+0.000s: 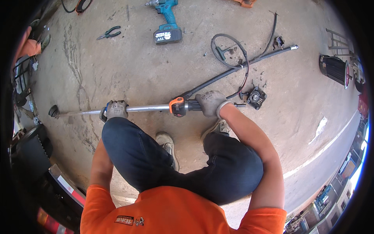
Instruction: The person assembles a string trimmer by attaching a motor unit to a long metal shaft and securing it with a screwdriver. They then connect a black cable to the motor and tighten a clamp on the shaft using a wrench.
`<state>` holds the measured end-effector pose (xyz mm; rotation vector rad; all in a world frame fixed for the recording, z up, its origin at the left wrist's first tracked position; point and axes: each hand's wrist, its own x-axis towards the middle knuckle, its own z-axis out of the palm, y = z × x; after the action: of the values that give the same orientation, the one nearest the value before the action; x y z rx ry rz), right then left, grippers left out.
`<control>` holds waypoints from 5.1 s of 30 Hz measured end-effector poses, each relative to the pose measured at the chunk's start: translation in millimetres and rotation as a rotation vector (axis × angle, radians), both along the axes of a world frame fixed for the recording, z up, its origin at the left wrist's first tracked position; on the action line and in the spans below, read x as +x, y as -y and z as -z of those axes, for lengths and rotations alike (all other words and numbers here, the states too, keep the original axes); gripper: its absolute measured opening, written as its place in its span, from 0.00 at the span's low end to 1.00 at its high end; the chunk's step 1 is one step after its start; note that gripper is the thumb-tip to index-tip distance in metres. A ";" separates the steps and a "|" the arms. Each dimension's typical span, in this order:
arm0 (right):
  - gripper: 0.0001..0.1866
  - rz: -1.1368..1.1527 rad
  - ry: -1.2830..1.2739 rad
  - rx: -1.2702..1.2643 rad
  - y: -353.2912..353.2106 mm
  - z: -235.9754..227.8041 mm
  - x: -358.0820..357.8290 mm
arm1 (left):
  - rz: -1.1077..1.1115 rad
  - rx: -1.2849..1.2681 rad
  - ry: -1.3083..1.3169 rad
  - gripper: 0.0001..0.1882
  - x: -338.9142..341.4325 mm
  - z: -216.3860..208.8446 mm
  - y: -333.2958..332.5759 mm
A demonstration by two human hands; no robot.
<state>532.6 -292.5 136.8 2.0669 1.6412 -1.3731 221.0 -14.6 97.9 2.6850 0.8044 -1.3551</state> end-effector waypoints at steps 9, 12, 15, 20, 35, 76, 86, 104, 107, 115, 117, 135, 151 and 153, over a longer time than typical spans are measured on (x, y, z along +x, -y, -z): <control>0.27 0.156 -0.301 -0.357 -39.0 -29.9 52.4 | -0.606 0.445 0.934 0.35 -31.4 -68.2 -5.2; 0.21 0.256 -0.527 -0.539 -39.3 -22.4 51.4 | -1.467 -0.438 1.265 0.18 -42.9 -51.7 -6.8; 0.17 0.434 -0.636 -0.562 -25.2 0.3 40.8 | -1.377 -0.721 1.390 0.19 -39.3 -51.4 -26.1; 0.18 0.099 -0.069 -0.216 -12.9 -12.7 16.6 | -1.544 -0.583 1.103 0.22 -17.4 -47.0 -29.8; 0.14 0.144 0.302 0.251 -5.0 -24.4 14.3 | -1.573 -0.625 1.130 0.22 17.6 -67.3 -55.7; 0.11 2.850 -0.638 1.081 17.0 -288.3 17.4 | -1.596 -0.492 0.609 0.15 120.1 -287.4 -1.9; 0.12 1.887 -1.522 1.773 1.4 -306.2 7.7 | -1.514 -0.565 0.036 0.10 143.3 -313.2 -86.1; 0.15 2.804 -0.753 1.484 -42.1 -310.3 46.2 | -1.498 -0.440 0.430 0.15 151.5 -301.3 -47.3; 0.13 2.900 -0.390 1.211 -47.3 -329.1 50.0 | -1.457 -0.335 0.385 0.16 141.2 -297.2 -51.7; 0.12 2.180 -1.369 1.596 -16.7 -298.3 25.6 | -1.467 -0.556 -0.070 0.08 187.8 -318.7 -90.3; 0.13 2.041 -1.505 1.608 -16.0 -277.6 23.3 | -1.461 -0.578 -0.074 0.08 172.3 -304.6 -99.2; 0.10 2.717 -1.055 0.372 -17.3 -19.6 46.4 | -0.819 -0.597 0.664 0.20 125.0 -272.9 -12.7; 0.21 2.303 -0.450 0.362 164.9 -122.4 -156.0 | -0.728 -0.464 0.264 0.27 22.8 -402.2 5.9; 0.18 2.537 -0.670 0.245 160.4 -229.4 -157.3 | -0.823 -0.368 0.197 0.26 31.0 -437.7 -11.5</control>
<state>375.2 -452.8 366.2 -1.3419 1.0308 0.7253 252.0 -3.1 535.6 1.8240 1.2745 -0.8956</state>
